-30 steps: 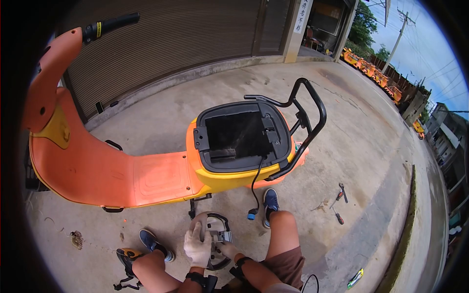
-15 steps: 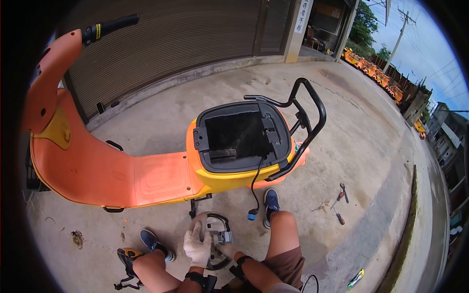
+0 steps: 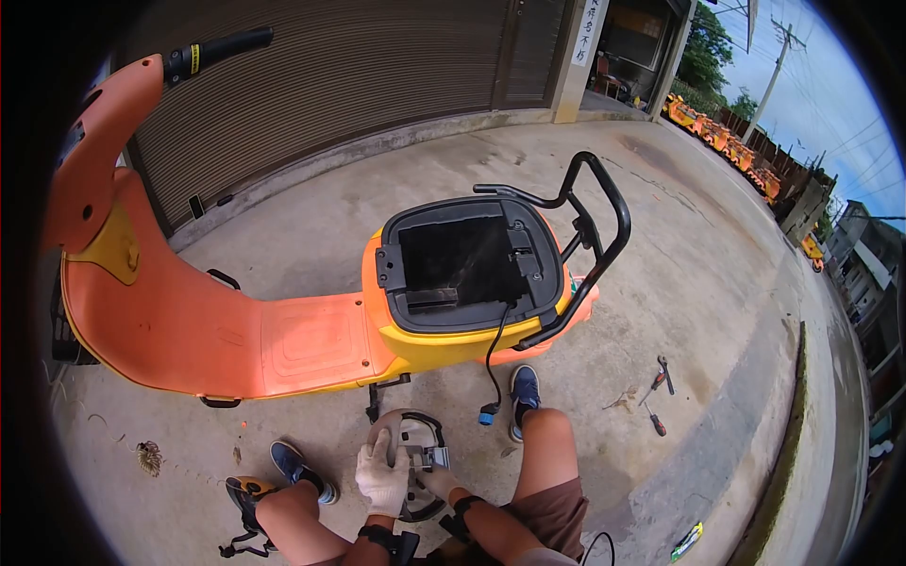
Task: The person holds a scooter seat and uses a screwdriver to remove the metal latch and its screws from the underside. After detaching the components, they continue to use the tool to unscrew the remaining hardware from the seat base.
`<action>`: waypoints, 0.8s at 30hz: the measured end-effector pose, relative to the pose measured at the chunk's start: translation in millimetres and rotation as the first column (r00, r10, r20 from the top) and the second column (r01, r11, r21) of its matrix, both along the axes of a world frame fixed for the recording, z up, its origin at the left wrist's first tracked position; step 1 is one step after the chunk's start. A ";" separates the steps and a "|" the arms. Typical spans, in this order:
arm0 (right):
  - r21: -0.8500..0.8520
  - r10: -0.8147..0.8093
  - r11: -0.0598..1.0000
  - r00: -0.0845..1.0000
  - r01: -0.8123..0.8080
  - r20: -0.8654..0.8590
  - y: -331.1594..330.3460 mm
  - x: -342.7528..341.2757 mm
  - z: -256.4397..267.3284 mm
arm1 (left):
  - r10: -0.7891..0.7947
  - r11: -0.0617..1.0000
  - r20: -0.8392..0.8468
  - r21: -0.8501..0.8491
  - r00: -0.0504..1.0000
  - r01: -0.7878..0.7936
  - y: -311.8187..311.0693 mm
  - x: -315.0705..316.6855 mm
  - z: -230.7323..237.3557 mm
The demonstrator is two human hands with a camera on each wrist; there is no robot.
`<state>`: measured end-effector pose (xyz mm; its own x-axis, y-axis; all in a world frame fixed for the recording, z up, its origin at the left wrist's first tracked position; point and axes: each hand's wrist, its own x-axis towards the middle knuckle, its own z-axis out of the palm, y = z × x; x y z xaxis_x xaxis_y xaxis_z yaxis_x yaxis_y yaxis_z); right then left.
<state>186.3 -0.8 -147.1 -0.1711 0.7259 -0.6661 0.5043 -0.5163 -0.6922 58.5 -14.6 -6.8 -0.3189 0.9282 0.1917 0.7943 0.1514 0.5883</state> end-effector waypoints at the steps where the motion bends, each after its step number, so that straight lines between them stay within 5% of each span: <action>1: 0.000 0.000 1.000 1.000 0.000 0.000 0.2 -0.6 -3.6 | 0.000 1.000 0.000 0.000 1.000 0.000 -0.1 0.3 -0.6; 7: 0.074 -0.024 0.997 0.998 0.020 0.060 -0.9 -4.0 -9.8 | -0.011 1.000 -0.007 0.010 1.000 0.011 -0.2 1.8 0.2; 10: 0.066 -0.074 0.995 0.996 0.076 -0.042 -2.9 -3.4 -5.5 | -0.008 0.999 -0.001 0.045 1.000 0.008 -0.4 2.6 2.7; 12: -0.107 -0.208 0.975 0.966 0.193 -0.151 -4.7 -2.0 -2.1 | -0.013 1.000 0.000 0.023 1.000 0.013 0.2 2.2 4.7; 19: 0.008 -0.238 0.971 0.970 0.238 -0.054 -4.1 -3.0 5.1 | 0.000 1.000 0.001 0.030 1.000 -0.001 0.4 3.0 5.0; 22: -0.003 -0.183 0.983 0.983 0.183 -0.028 -1.0 1.1 18.5 | -0.008 1.000 0.004 0.010 1.000 0.008 1.1 2.1 3.3; 24: -0.117 0.092 0.990 0.991 -0.080 0.101 3.6 4.9 19.0 | -0.010 1.000 0.015 0.028 1.000 0.010 1.5 1.4 2.5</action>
<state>191.2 2.8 -128.2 -0.1545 0.6313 -0.7600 0.6174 -0.5388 -0.5731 59.9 -13.1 -4.3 -0.3127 0.9257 0.2130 0.7865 0.1266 0.6044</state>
